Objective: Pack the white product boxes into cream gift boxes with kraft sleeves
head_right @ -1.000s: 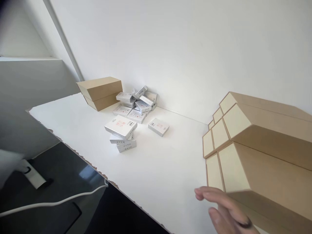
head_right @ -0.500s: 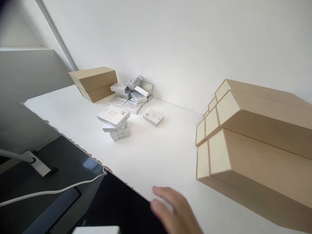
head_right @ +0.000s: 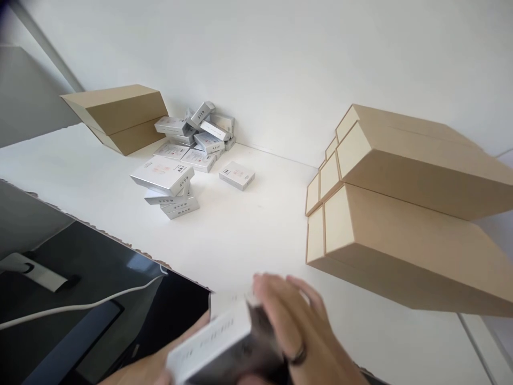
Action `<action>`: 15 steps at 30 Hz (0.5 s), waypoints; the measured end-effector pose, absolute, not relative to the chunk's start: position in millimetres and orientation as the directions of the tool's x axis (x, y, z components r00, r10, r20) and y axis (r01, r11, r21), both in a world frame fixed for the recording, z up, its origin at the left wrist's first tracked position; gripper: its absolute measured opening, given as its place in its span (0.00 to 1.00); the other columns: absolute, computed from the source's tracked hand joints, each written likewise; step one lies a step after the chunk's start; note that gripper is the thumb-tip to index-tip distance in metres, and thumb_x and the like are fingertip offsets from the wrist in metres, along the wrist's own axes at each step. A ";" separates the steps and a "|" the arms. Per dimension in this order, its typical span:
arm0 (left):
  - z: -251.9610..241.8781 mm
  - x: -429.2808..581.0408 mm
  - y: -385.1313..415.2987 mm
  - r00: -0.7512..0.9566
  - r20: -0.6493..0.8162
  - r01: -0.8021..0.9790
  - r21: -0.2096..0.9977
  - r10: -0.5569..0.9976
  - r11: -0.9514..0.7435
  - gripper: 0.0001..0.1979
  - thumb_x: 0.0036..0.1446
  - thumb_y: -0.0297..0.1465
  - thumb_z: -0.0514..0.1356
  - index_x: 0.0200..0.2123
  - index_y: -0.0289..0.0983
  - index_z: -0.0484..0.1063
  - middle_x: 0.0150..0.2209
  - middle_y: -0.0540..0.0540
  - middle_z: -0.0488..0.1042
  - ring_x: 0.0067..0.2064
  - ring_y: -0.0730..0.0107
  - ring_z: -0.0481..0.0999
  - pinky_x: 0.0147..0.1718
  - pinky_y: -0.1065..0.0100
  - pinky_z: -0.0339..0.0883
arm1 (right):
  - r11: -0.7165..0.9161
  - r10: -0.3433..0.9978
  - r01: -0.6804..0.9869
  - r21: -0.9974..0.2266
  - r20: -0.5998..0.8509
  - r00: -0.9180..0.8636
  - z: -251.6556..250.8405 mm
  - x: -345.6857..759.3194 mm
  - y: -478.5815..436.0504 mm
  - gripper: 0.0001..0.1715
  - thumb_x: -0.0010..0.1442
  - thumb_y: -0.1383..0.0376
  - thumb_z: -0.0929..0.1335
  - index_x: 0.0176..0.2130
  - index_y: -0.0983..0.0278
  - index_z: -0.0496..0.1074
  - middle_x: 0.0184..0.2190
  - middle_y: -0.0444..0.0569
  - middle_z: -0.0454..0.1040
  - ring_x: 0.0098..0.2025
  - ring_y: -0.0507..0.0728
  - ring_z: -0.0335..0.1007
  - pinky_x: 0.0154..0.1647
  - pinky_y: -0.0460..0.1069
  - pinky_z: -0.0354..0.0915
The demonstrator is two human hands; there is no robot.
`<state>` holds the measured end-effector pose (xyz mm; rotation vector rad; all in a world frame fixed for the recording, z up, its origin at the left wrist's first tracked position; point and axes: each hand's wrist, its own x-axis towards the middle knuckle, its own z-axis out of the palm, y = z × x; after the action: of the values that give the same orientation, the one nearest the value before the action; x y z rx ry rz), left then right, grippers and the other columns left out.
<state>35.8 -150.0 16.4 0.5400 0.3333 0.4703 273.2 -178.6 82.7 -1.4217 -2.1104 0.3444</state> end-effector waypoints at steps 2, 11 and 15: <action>13.2 41.2 -143.4 0.828 -0.192 -0.372 0.516 0.527 0.772 0.39 0.43 0.50 0.70 0.57 0.42 0.70 0.49 0.41 0.78 0.57 0.46 0.74 0.58 0.53 0.65 | 0.357 0.919 0.787 -0.502 0.340 -0.200 77.1 281.2 -170.9 0.44 0.60 0.56 0.73 0.69 0.46 0.56 0.63 0.46 0.69 0.62 0.68 0.69 0.62 0.62 0.71; 13.2 81.7 -84.3 0.570 0.098 -0.569 0.763 0.815 0.306 0.38 0.49 0.44 0.72 0.58 0.47 0.57 0.51 0.43 0.74 0.50 0.54 0.76 0.46 0.58 0.70 | 0.123 0.946 0.358 -0.925 0.219 0.240 48.7 237.0 -168.0 0.50 0.56 0.39 0.70 0.66 0.49 0.49 0.71 0.56 0.51 0.68 0.69 0.60 0.67 0.66 0.62; 6.4 100.0 -72.3 0.454 0.237 -0.568 0.819 0.859 0.074 0.37 0.49 0.37 0.73 0.55 0.49 0.54 0.55 0.44 0.69 0.54 0.57 0.73 0.47 0.59 0.69 | -0.178 0.959 0.038 -0.983 -0.165 0.230 36.3 220.4 -154.0 0.57 0.52 0.47 0.77 0.66 0.46 0.42 0.67 0.55 0.60 0.60 0.65 0.71 0.56 0.62 0.73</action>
<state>100.0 -72.3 6.4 1.0254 0.3471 1.1032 220.4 -154.0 36.3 -1.4782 -0.9922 1.1314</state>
